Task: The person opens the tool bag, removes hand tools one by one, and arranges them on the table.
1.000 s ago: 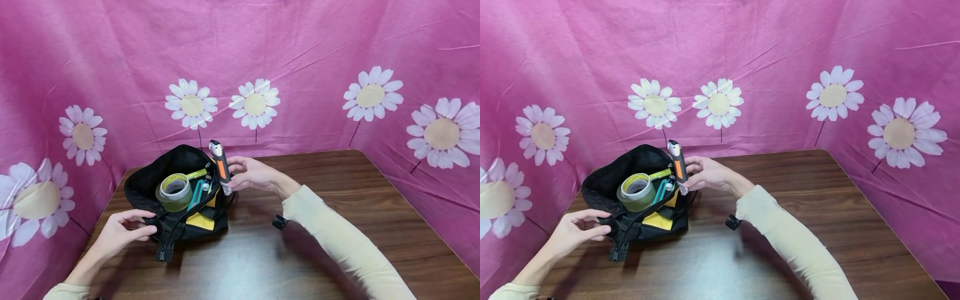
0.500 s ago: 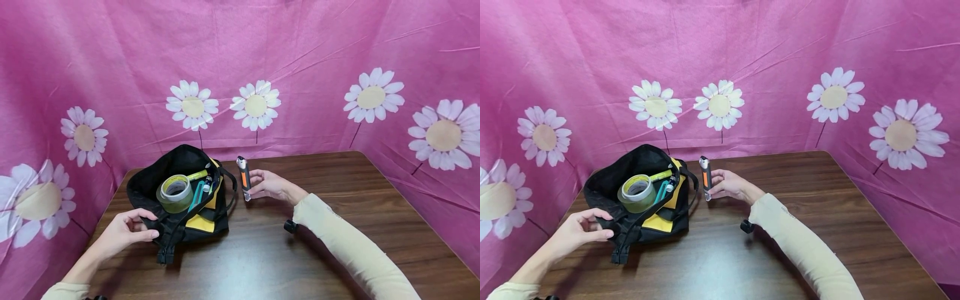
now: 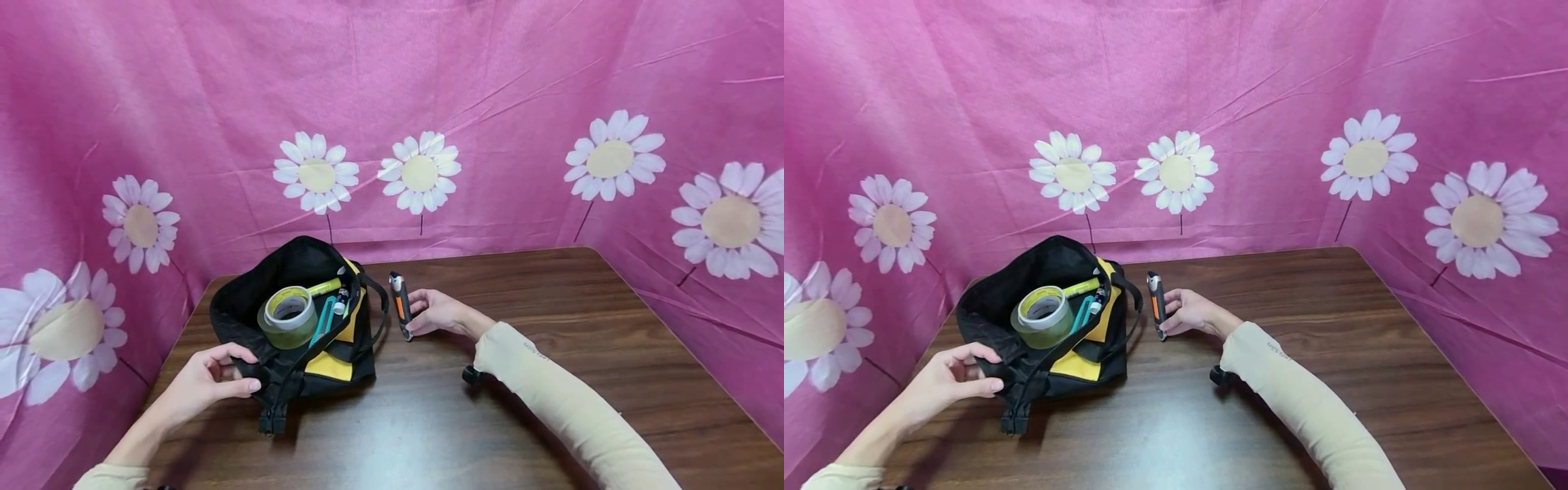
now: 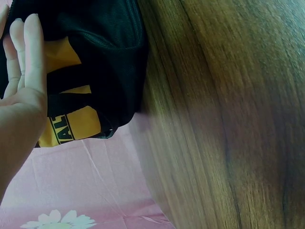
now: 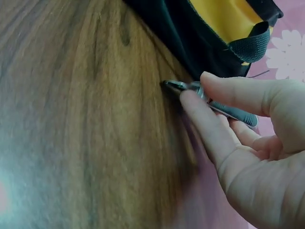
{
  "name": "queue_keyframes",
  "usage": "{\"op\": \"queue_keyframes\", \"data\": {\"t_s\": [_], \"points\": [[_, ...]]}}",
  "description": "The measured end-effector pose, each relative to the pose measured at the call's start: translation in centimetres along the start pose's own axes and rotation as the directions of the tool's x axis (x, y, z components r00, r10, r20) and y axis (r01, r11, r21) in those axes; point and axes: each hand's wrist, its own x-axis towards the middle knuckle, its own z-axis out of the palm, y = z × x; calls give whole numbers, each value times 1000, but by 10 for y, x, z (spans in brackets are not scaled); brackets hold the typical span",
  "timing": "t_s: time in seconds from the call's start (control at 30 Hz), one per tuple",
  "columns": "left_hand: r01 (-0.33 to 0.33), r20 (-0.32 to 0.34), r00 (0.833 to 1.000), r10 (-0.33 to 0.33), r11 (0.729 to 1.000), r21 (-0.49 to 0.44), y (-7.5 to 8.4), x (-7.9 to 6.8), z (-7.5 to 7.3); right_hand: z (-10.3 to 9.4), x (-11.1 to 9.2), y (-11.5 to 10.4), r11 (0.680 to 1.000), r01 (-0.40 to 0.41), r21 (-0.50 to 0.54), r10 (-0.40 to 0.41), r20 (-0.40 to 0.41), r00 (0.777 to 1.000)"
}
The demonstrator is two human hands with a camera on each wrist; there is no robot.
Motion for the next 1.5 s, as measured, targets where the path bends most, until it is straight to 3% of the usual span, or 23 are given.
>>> {"op": "queue_keyframes", "data": {"t_s": [0.17, 0.37, 0.6, 0.9, 1.0, 1.17, 1.37, 1.5], "points": [[5, 11, 1000, -4, 999, -37, -1, 0, -1, 1, -1, 0, 995, -16, -102, 13, -28, 1000], [9, 20, 1000, -8, 997, -72, -2, 1, -1, 3, -3, -2, 949, -63, -309, 36, -93, 995], [8, 22, 1000, -6, 997, -76, 0, 1, 0, 6, -2, 0, 939, -69, -337, 30, -118, 993], [-5, 15, 1000, 6, 999, -48, -1, 0, 0, 2, -4, -11, 946, -92, -311, 71, -80, 994], [-5, 17, 1000, 6, 999, -50, -1, -1, 0, 2, -6, -27, 954, -54, -294, 39, -56, 998], [-2, 17, 1000, 3, 998, -55, -1, 0, -1, 16, -4, -66, 964, 101, -246, -103, 8, 995], [0, 13, 1000, 1, 999, -51, -1, 0, 0, 59, -3, -112, 962, 232, -142, -224, 66, 972], [7, 7, 1000, -7, 999, -47, -1, -1, 1, 89, 2, -131, 959, 272, -85, -259, 132, 957]]}}
